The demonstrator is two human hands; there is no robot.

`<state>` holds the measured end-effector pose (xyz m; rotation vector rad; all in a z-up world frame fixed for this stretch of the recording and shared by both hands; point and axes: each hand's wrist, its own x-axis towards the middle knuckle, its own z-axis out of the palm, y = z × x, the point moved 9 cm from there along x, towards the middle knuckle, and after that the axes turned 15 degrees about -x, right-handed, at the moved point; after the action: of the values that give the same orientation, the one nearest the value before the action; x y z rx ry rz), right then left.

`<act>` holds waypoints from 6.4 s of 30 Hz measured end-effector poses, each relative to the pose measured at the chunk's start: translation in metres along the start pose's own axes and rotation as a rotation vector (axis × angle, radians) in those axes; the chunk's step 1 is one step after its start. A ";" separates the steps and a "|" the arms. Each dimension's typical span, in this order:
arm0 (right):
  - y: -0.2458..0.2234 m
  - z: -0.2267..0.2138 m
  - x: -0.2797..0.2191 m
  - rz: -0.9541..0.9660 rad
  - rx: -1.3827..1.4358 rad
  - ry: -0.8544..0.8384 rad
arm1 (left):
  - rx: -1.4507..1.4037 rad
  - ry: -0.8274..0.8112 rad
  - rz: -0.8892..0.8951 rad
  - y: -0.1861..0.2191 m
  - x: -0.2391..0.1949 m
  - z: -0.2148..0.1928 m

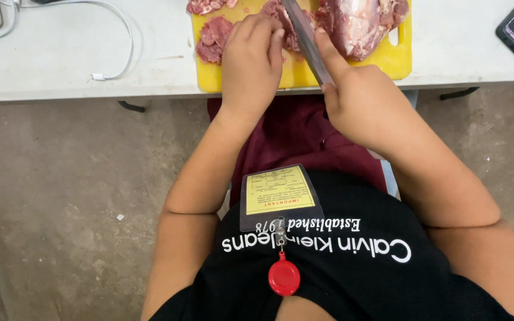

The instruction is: The person cuts a large piece of raw meat into smaller chunks using a knife on a yellow cutting board. They also use their hands to pull apart and separate the meat fibers during the process.

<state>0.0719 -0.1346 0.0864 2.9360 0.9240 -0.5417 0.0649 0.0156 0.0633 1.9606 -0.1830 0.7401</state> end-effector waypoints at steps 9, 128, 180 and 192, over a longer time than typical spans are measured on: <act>0.009 0.012 -0.017 -0.059 0.192 0.053 | -0.182 0.047 -0.451 -0.045 0.018 0.016; -0.012 -0.004 -0.015 -0.106 0.038 -0.124 | -0.536 0.138 -0.346 -0.002 -0.001 -0.028; 0.076 0.002 -0.060 -0.021 0.743 0.198 | 0.502 -0.353 -0.018 -0.011 0.067 -0.017; 0.034 0.033 -0.030 -0.022 0.650 0.042 | 0.149 -0.159 -0.032 0.040 0.005 0.003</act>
<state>0.0573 -0.1833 0.0626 3.5113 0.9242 -0.9414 0.0537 -0.0061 0.0956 2.1610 -0.1965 0.5920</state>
